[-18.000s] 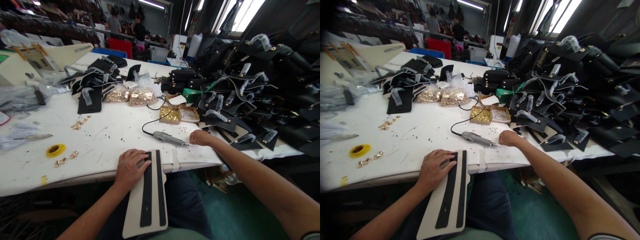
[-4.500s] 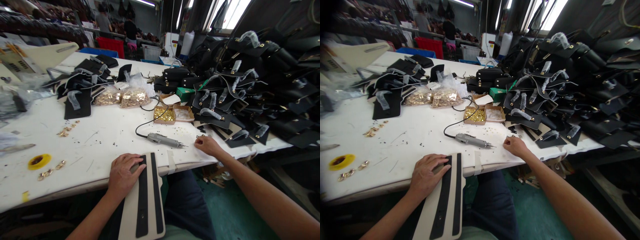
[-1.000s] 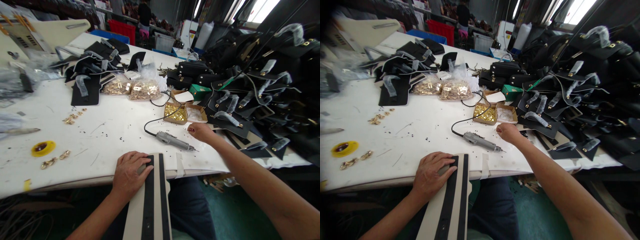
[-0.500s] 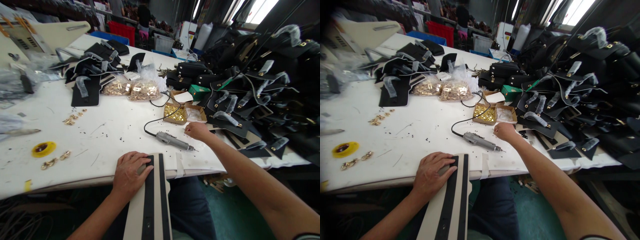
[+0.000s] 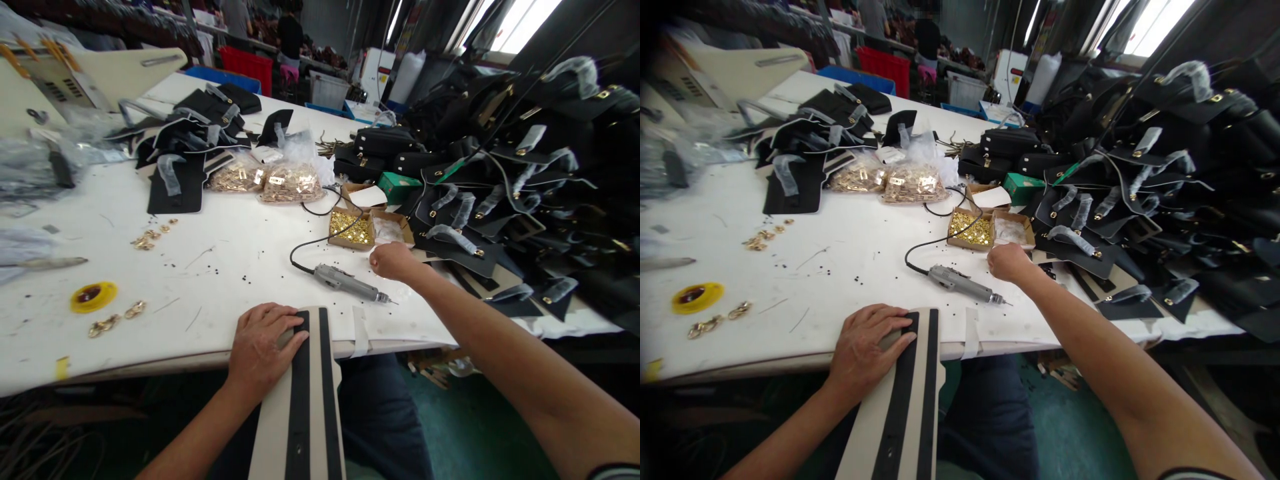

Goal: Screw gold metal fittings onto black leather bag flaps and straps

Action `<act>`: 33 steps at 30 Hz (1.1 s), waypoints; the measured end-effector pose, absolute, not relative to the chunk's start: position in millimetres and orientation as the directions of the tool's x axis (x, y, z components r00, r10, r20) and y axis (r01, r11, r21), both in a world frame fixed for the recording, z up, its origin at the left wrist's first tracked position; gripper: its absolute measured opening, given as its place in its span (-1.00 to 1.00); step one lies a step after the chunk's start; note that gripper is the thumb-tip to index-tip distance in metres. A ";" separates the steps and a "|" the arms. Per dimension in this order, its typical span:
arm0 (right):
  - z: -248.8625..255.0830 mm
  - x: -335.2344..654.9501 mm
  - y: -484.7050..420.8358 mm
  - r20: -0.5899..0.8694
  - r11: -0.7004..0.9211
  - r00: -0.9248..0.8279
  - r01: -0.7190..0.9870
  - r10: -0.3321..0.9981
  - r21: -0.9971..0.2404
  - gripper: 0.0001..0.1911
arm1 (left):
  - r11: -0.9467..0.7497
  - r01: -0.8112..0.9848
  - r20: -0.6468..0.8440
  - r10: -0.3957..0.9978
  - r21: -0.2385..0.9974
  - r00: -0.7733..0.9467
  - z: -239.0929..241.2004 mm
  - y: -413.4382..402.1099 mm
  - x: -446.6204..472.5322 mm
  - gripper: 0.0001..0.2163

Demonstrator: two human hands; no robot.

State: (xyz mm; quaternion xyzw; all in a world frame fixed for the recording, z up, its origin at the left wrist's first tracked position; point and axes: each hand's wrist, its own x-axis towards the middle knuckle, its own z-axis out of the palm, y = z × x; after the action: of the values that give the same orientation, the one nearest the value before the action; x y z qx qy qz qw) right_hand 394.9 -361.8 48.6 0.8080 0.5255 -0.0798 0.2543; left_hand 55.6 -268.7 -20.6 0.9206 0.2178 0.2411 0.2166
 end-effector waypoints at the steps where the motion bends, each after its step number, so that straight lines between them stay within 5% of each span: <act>1: 48.9 394.3 -361.7 -0.401 -0.309 0.429 0.892 0.809 0.330 -0.69 | -0.811 0.299 0.348 0.507 0.503 0.788 -20.9 -268.8 55.4 -0.88; 21: 45.2 390.8 -351.9 -0.417 -0.284 0.421 0.892 0.806 0.352 -0.72 | -0.801 0.305 0.335 0.515 0.514 0.789 -18.5 -269.6 54.6 -0.88; 33: 58.7 408.9 -362.3 -0.327 -0.545 0.611 0.791 0.721 0.277 -0.65 | -0.801 0.305 0.330 0.513 0.515 0.792 -19.4 -269.4 54.4 -0.89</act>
State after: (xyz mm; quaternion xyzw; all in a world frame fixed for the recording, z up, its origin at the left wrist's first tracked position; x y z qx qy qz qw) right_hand 408.9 -362.3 58.7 0.8745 0.4323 -0.0876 0.2016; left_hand 54.4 -269.4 -19.4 0.9198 0.2223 0.2336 0.2234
